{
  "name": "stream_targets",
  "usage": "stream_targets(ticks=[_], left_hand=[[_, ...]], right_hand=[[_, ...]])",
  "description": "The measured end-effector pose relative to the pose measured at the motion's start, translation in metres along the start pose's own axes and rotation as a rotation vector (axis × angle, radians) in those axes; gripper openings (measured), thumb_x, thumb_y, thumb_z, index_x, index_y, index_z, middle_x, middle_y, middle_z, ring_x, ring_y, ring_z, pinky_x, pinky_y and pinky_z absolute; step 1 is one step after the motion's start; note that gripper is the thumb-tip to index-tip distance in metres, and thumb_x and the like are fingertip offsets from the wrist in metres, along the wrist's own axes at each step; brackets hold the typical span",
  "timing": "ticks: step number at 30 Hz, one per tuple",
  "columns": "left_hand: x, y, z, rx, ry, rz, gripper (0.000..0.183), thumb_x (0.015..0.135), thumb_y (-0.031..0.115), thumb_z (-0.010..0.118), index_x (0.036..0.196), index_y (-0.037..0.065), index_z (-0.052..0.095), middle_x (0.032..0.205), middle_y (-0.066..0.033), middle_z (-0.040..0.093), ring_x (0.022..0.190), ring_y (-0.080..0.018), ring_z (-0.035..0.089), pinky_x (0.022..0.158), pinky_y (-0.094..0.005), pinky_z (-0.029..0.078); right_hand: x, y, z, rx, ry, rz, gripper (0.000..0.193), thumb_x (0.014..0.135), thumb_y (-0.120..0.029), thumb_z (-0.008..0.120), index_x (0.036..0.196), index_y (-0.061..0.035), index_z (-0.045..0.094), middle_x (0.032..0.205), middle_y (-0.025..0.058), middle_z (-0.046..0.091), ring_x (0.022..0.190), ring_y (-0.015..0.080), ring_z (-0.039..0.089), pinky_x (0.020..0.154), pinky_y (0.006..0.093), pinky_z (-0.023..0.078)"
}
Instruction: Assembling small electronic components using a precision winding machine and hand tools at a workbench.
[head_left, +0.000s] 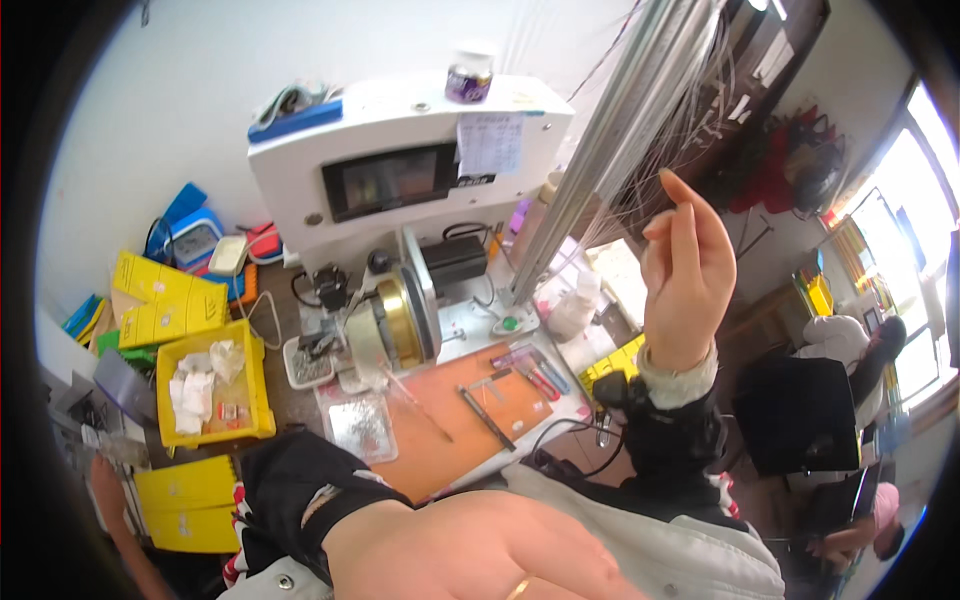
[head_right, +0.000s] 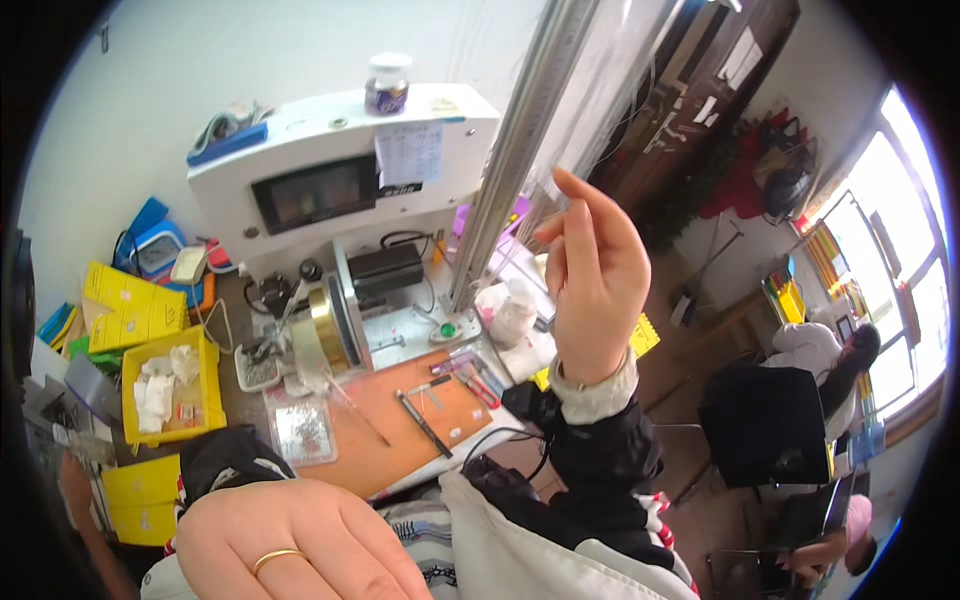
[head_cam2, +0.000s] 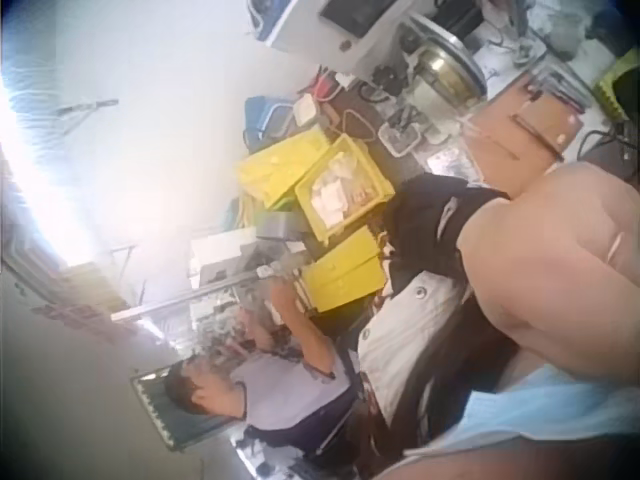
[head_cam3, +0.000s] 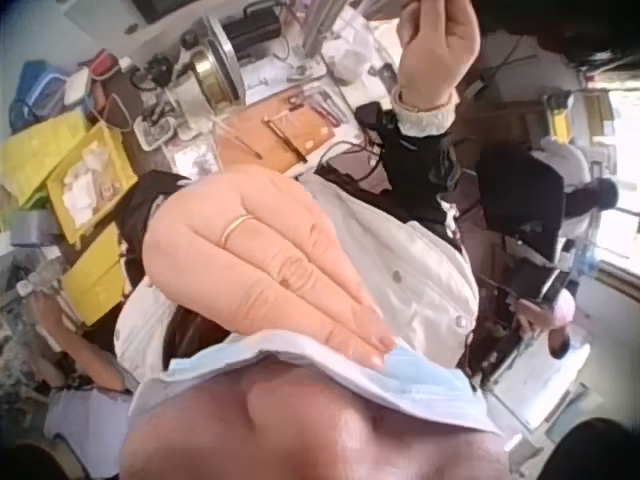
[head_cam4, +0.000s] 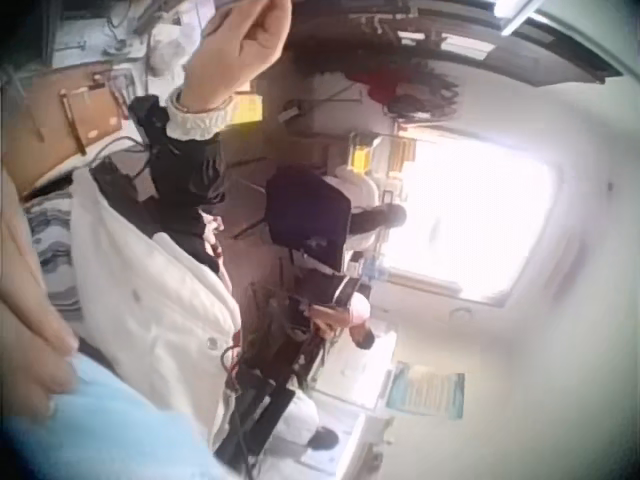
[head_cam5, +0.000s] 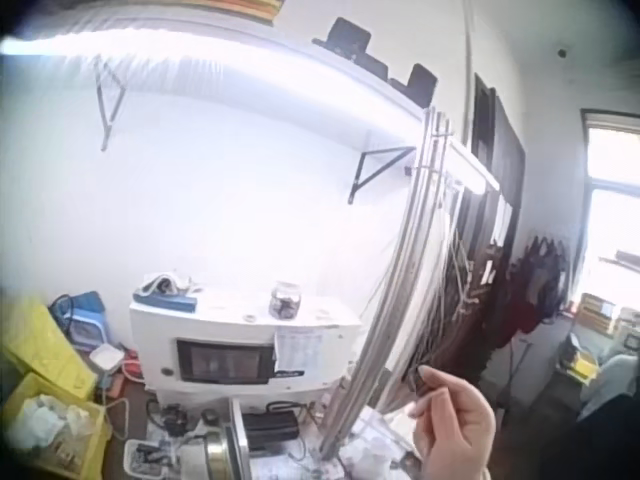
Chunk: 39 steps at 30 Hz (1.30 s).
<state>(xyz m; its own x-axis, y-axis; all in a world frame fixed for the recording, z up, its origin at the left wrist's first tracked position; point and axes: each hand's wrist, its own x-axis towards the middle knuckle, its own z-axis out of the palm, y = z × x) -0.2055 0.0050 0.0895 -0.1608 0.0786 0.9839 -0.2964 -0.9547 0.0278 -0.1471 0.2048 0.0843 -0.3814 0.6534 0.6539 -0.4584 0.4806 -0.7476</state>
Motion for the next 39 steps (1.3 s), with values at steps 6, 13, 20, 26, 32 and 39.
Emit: stream_targets(ticks=[6,13,20,26,32,39], left_hand=[[0.018,0.001,0.026,-0.057,0.307,-0.040,0.024,0.093,0.003,0.058,0.089,-0.019,0.068,0.090,-0.0269,0.071,0.080,-0.0327,0.073,0.069,-0.0348,0.060],[0.033,0.037,-0.006,-0.051,-0.043,-0.035,0.024,0.093,0.003,0.057,0.090,-0.018,0.067,0.088,-0.0275,0.071,0.077,-0.0341,0.074,0.067,-0.0365,0.060],[0.021,0.052,-0.026,0.197,-0.310,0.032,0.022,0.092,0.001,0.055,0.092,-0.017,0.067,0.097,-0.0277,0.071,0.085,-0.0351,0.074,0.068,-0.0359,0.060],[0.030,0.051,-0.019,0.173,-0.419,0.005,0.023,0.093,0.001,0.053,0.096,-0.016,0.067,0.101,-0.0263,0.071,0.091,-0.0337,0.073,0.074,-0.0361,0.059],[0.051,0.049,-0.021,0.157,-0.323,-0.299,0.019,0.093,0.000,0.057,0.101,-0.013,0.068,0.096,-0.0230,0.073,0.087,-0.0308,0.074,0.075,-0.0330,0.058],[0.064,0.035,-0.037,0.112,-0.339,-0.482,0.039,0.101,0.024,0.051,0.113,-0.011,0.063,0.108,-0.0266,0.062,0.097,-0.0351,0.064,0.085,-0.0414,0.045]], right_hand=[[0.013,-0.020,-0.029,-0.055,0.238,-0.249,0.028,0.104,-0.010,0.046,0.125,0.0031,0.059,0.095,0.0064,0.063,0.049,-0.0013,0.036,0.042,0.0166,0.023],[-0.006,-0.039,-0.014,-0.118,0.033,-0.203,0.025,0.100,-0.004,0.051,0.123,0.0037,0.058,0.097,0.0069,0.063,0.051,0.0003,0.041,0.044,0.0166,0.029],[-0.006,-0.046,-0.007,-0.130,-0.044,-0.166,0.024,0.097,0.002,0.053,0.120,0.0045,0.059,0.094,0.0052,0.063,0.054,0.0000,0.044,0.047,0.0170,0.034],[0.053,-0.051,0.020,-0.153,0.003,-0.243,0.023,0.096,-0.003,0.059,0.118,0.0021,0.062,0.094,0.0012,0.063,0.055,-0.0005,0.043,0.047,0.0177,0.033],[0.132,-0.050,0.000,-0.158,0.129,-0.293,0.021,0.095,-0.009,0.062,0.113,0.0020,0.065,0.094,0.0022,0.066,0.054,0.0018,0.044,0.049,0.0191,0.035],[0.181,-0.045,0.012,-0.162,0.093,-0.301,0.027,0.094,-0.017,0.066,0.113,0.0028,0.065,0.095,0.0035,0.068,0.056,0.0038,0.048,0.052,0.0203,0.040]])
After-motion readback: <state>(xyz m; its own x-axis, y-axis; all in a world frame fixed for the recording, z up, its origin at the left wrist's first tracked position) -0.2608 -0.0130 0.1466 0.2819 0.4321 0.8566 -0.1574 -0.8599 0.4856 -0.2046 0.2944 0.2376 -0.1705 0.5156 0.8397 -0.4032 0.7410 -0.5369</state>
